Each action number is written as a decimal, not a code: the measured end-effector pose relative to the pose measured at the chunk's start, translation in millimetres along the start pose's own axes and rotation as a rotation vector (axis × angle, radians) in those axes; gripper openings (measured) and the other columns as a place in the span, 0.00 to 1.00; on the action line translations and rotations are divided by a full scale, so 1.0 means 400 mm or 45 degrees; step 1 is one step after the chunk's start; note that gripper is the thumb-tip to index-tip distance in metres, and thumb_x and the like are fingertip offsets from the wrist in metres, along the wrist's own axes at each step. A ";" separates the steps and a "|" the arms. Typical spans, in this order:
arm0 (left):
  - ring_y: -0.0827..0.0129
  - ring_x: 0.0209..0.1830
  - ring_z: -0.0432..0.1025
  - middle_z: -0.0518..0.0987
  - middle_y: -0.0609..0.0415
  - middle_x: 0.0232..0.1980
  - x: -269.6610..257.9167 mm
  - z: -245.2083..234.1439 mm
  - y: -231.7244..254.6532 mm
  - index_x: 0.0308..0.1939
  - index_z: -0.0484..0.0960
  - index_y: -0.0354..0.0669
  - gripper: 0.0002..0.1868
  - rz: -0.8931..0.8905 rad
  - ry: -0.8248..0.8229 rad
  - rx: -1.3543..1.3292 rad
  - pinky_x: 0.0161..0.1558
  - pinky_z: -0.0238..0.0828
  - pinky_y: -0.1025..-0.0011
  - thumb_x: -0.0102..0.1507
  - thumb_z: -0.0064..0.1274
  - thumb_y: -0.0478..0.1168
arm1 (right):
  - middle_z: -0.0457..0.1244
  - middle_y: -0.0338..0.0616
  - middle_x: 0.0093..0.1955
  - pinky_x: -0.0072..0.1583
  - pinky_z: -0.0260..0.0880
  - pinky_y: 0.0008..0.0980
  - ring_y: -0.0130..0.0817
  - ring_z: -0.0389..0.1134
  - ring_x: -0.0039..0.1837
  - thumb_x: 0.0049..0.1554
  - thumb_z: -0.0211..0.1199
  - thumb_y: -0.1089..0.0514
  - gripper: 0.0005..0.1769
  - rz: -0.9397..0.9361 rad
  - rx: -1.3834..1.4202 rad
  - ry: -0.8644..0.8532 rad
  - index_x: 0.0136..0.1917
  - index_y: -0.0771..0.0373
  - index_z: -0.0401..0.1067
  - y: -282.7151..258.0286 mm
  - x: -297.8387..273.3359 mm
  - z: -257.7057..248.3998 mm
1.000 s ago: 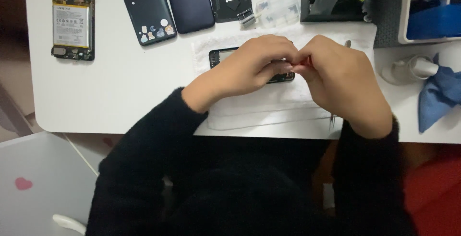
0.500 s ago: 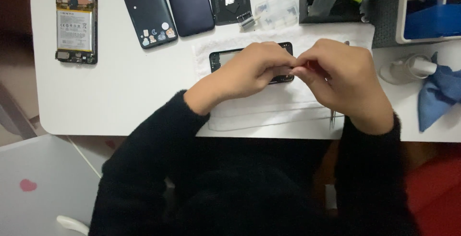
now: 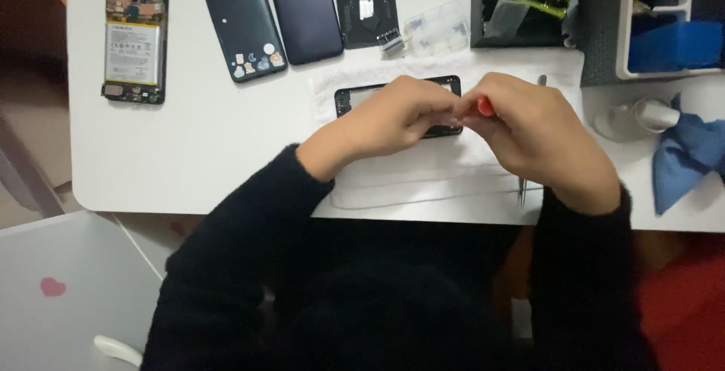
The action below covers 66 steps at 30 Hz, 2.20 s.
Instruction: A person is disassembling and repairing a smartphone using precision tools like tweezers and a screwdriver on a white workspace.
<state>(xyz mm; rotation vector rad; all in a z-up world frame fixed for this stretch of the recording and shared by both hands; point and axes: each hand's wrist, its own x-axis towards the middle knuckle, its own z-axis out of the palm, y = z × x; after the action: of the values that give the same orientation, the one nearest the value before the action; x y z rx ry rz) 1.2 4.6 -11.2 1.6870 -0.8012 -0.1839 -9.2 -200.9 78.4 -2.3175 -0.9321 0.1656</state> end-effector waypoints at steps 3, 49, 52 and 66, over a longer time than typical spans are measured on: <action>0.52 0.38 0.78 0.82 0.47 0.36 0.005 -0.011 0.038 0.45 0.82 0.43 0.04 0.150 0.077 0.024 0.43 0.76 0.60 0.68 0.54 0.34 | 0.64 0.42 0.32 0.38 0.66 0.31 0.48 0.69 0.36 0.60 0.70 0.68 0.06 -0.055 -0.069 0.208 0.47 0.64 0.74 0.073 -0.021 0.048; 0.64 0.40 0.83 0.74 0.47 0.52 0.013 -0.112 -0.035 0.51 0.76 0.38 0.09 -0.241 0.724 -0.014 0.44 0.82 0.73 0.72 0.42 0.37 | 0.69 0.42 0.47 0.39 0.65 0.47 0.44 0.70 0.46 0.68 0.60 0.50 0.13 0.448 -0.597 0.475 0.55 0.61 0.74 0.117 0.020 0.073; 0.57 0.48 0.80 0.77 0.49 0.50 0.011 -0.041 -0.078 0.58 0.76 0.42 0.10 -0.093 0.682 -0.236 0.50 0.82 0.61 0.73 0.48 0.39 | 0.68 0.55 0.44 0.41 0.71 0.39 0.49 0.72 0.42 0.66 0.64 0.59 0.10 0.209 0.212 0.587 0.58 0.65 0.73 0.110 0.035 0.123; 0.57 0.39 0.81 0.76 0.49 0.46 0.070 -0.027 0.044 0.53 0.82 0.41 0.10 -0.098 0.483 0.337 0.37 0.81 0.67 0.68 0.53 0.31 | 0.67 0.52 0.38 0.38 0.73 0.29 0.36 0.71 0.37 0.71 0.57 0.62 0.09 0.215 0.653 1.177 0.49 0.69 0.70 0.157 0.000 0.010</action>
<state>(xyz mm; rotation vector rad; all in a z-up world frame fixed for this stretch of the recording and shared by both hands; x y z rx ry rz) 20.6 -4.4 16.3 1.9257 -0.4910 0.1948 26.0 -233.9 37.8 -1.6810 -0.1822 -0.5067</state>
